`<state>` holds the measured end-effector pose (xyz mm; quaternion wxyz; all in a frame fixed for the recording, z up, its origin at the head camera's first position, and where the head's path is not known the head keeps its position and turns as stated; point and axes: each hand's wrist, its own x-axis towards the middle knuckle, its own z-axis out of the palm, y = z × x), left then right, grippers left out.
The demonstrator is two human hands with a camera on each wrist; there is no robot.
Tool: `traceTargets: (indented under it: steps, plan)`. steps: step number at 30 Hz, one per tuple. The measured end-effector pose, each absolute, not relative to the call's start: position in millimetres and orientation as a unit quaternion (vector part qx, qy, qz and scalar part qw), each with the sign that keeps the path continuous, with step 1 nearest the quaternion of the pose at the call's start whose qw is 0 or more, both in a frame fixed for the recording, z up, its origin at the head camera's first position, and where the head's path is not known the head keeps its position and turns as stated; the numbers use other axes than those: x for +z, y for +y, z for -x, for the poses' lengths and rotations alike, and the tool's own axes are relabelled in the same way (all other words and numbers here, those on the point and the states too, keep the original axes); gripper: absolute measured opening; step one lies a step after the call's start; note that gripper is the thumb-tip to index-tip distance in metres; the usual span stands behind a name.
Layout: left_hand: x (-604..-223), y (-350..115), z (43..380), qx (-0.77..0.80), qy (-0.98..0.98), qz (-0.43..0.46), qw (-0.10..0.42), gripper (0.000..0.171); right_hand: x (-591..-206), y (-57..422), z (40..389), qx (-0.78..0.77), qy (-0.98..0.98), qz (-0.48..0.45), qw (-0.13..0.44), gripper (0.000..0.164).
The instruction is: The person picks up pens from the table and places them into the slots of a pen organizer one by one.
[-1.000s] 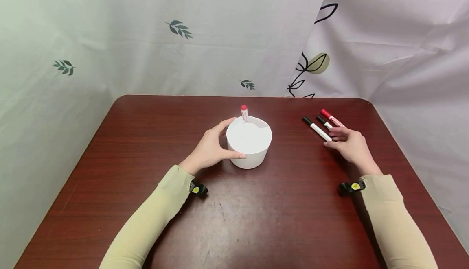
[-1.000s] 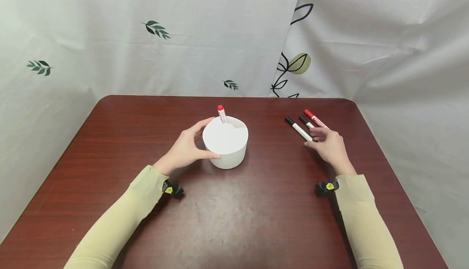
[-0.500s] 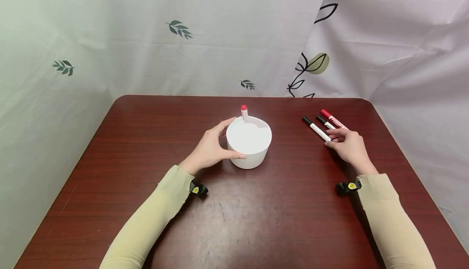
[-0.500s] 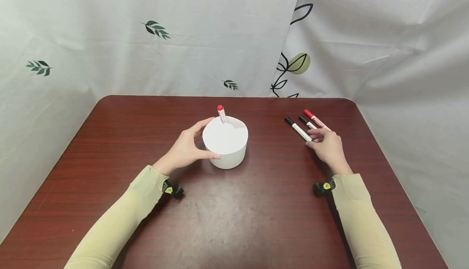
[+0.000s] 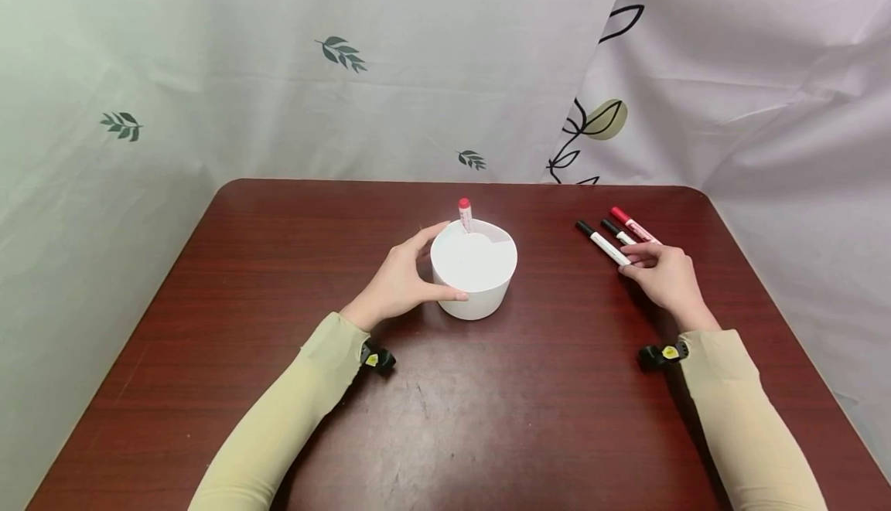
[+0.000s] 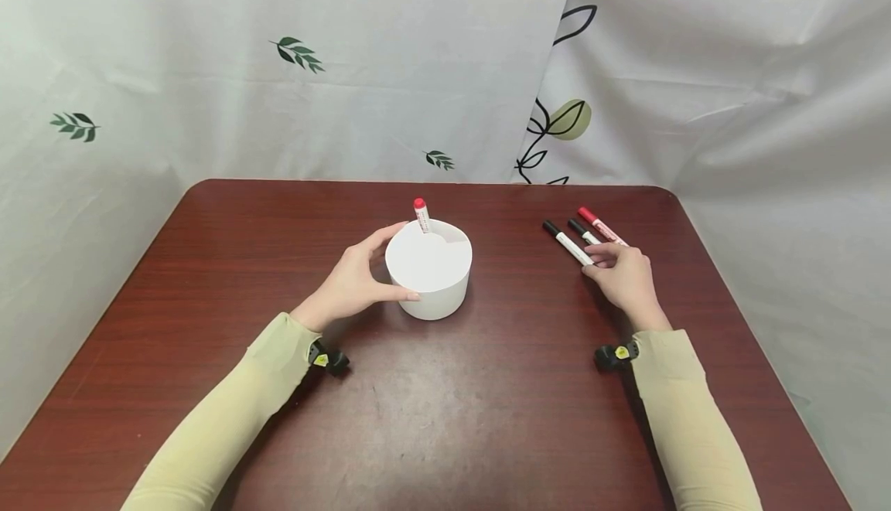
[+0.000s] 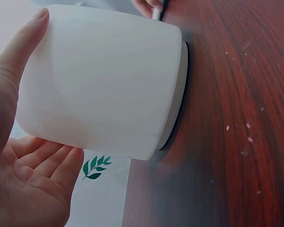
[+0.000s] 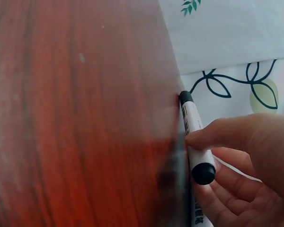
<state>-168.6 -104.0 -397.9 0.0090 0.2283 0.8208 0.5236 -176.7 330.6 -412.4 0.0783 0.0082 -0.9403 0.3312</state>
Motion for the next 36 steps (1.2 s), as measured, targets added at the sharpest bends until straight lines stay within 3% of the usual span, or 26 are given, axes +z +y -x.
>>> traceTargets:
  steps: [20,36]
  plan:
    - [-400,-104,168,0.526,0.821,-0.221,0.009,0.103,-386,316,171,0.373,-0.914,0.027,0.16,0.021]
    - [-399,-104,167,0.527,0.821,-0.221,0.009,0.103,-355,284,160,0.472,-0.864,-0.029,0.174,0.025]
